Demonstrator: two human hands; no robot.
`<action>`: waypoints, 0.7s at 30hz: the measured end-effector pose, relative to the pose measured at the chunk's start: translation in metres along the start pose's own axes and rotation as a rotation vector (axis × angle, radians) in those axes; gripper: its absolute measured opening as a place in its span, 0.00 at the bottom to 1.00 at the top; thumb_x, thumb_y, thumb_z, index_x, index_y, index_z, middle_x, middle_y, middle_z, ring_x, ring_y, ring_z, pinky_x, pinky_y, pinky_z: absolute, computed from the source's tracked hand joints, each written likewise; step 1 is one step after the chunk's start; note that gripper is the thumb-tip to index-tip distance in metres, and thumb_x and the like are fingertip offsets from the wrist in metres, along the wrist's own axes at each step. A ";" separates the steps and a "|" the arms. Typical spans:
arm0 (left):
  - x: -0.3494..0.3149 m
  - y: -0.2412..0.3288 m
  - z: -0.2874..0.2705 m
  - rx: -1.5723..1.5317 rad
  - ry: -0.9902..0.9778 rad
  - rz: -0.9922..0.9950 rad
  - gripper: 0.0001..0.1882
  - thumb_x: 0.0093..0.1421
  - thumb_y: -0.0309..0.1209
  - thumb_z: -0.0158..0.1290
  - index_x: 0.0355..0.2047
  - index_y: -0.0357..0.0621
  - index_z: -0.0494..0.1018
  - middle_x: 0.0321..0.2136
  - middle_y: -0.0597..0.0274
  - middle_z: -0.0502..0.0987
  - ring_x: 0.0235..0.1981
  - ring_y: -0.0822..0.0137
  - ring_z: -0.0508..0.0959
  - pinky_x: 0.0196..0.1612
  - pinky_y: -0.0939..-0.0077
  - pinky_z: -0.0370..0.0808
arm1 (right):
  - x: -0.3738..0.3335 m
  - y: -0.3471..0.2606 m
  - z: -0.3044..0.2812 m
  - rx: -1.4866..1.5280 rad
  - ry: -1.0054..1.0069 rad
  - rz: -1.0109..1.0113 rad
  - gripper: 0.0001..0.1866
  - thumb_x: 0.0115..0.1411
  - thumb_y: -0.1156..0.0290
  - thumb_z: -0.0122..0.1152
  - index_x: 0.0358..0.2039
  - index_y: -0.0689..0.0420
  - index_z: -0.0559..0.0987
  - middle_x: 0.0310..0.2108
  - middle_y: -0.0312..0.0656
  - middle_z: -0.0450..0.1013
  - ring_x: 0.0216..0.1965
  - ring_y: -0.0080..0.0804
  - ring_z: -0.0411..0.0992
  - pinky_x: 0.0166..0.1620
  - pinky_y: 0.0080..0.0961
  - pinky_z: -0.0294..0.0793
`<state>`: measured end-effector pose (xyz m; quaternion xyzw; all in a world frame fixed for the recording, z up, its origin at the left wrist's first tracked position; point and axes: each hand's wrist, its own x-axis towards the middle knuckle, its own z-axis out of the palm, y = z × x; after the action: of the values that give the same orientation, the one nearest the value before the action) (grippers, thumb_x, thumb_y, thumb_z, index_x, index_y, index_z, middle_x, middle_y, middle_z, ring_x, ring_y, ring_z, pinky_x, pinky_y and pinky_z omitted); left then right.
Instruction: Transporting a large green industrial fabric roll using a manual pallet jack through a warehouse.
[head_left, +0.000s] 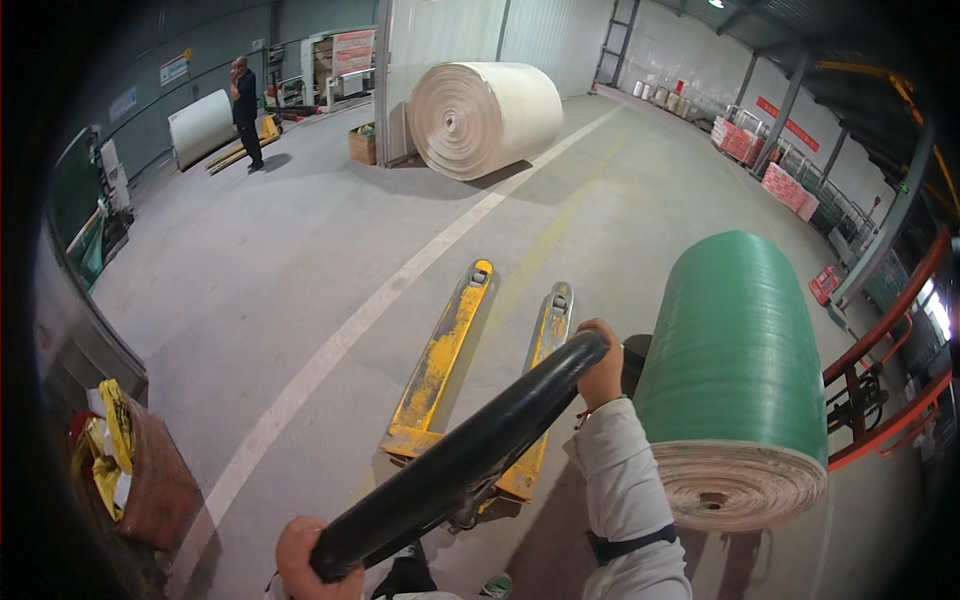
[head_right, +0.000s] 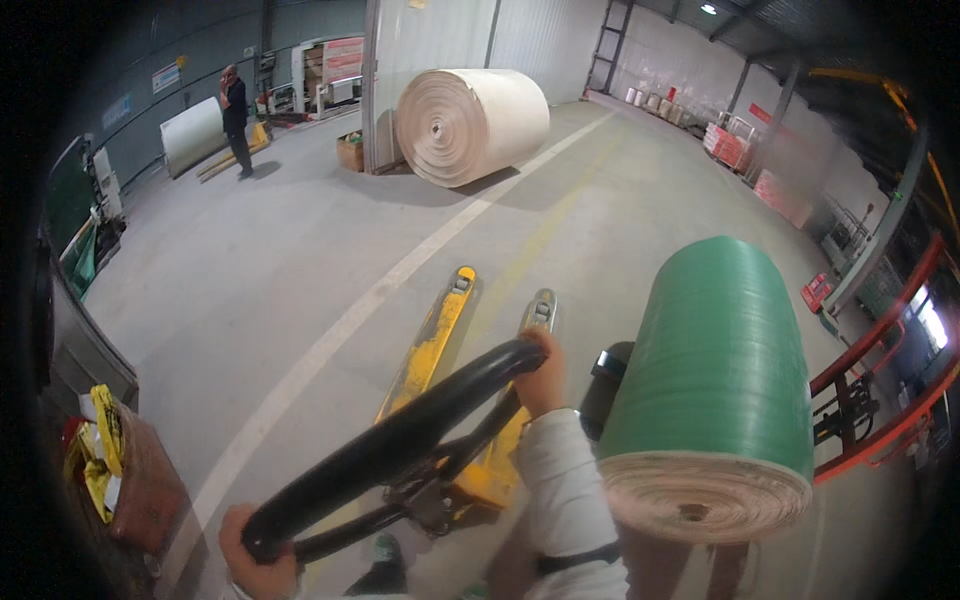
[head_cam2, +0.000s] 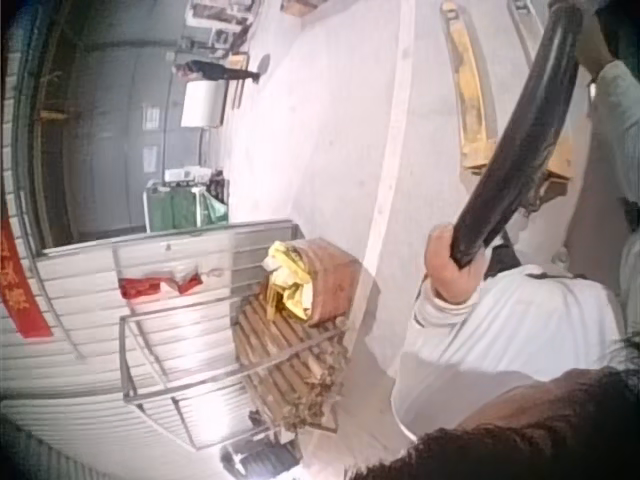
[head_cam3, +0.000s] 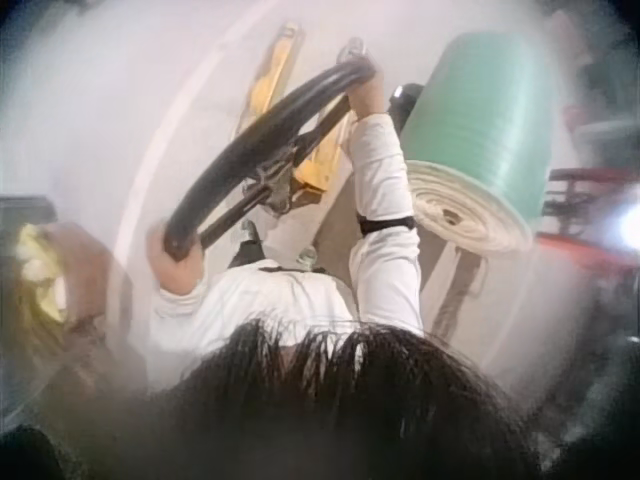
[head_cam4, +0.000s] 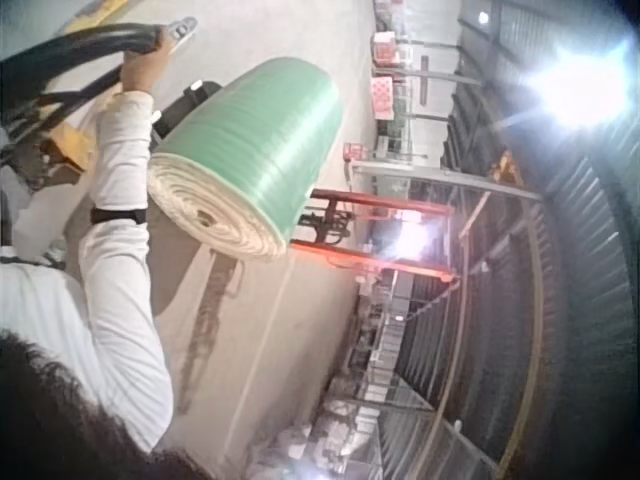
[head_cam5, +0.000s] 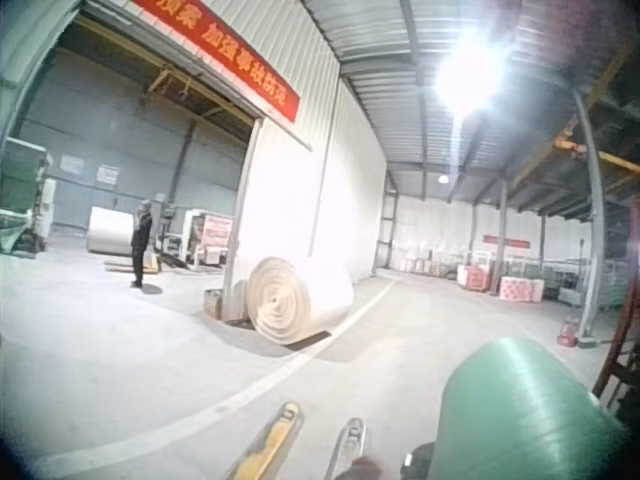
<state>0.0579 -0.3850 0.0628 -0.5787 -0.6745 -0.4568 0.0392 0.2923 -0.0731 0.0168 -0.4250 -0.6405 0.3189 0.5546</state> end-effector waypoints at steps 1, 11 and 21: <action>0.007 -0.010 -0.002 -0.009 -0.012 0.011 0.19 0.40 0.22 0.55 0.36 0.34 0.65 0.28 0.48 0.69 0.27 0.50 0.70 0.34 0.64 0.67 | -0.001 -0.001 0.004 -0.007 0.017 0.005 0.13 0.37 0.84 0.56 0.27 0.59 0.70 0.22 0.32 0.67 0.26 0.20 0.65 0.31 0.16 0.65; 0.102 -0.119 0.000 -0.239 -0.115 0.376 0.28 0.34 0.22 0.56 0.40 0.39 0.62 0.30 0.48 0.68 0.29 0.49 0.70 0.34 0.65 0.67 | -0.036 -0.025 0.011 -0.079 0.261 -0.089 0.16 0.36 0.86 0.52 0.30 0.62 0.69 0.25 0.33 0.65 0.29 0.19 0.64 0.34 0.14 0.63; 0.165 -0.186 0.019 -0.461 -0.169 0.399 0.24 0.36 0.19 0.54 0.38 0.38 0.63 0.30 0.51 0.70 0.27 0.55 0.72 0.31 0.69 0.69 | -0.068 -0.045 0.036 -0.088 0.370 0.134 0.16 0.37 0.82 0.56 0.31 0.63 0.70 0.25 0.35 0.67 0.30 0.21 0.66 0.34 0.15 0.64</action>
<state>-0.1393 -0.2331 0.0417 -0.7292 -0.4273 -0.5311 -0.0605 0.2501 -0.1518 0.0196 -0.5419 -0.5111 0.2433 0.6213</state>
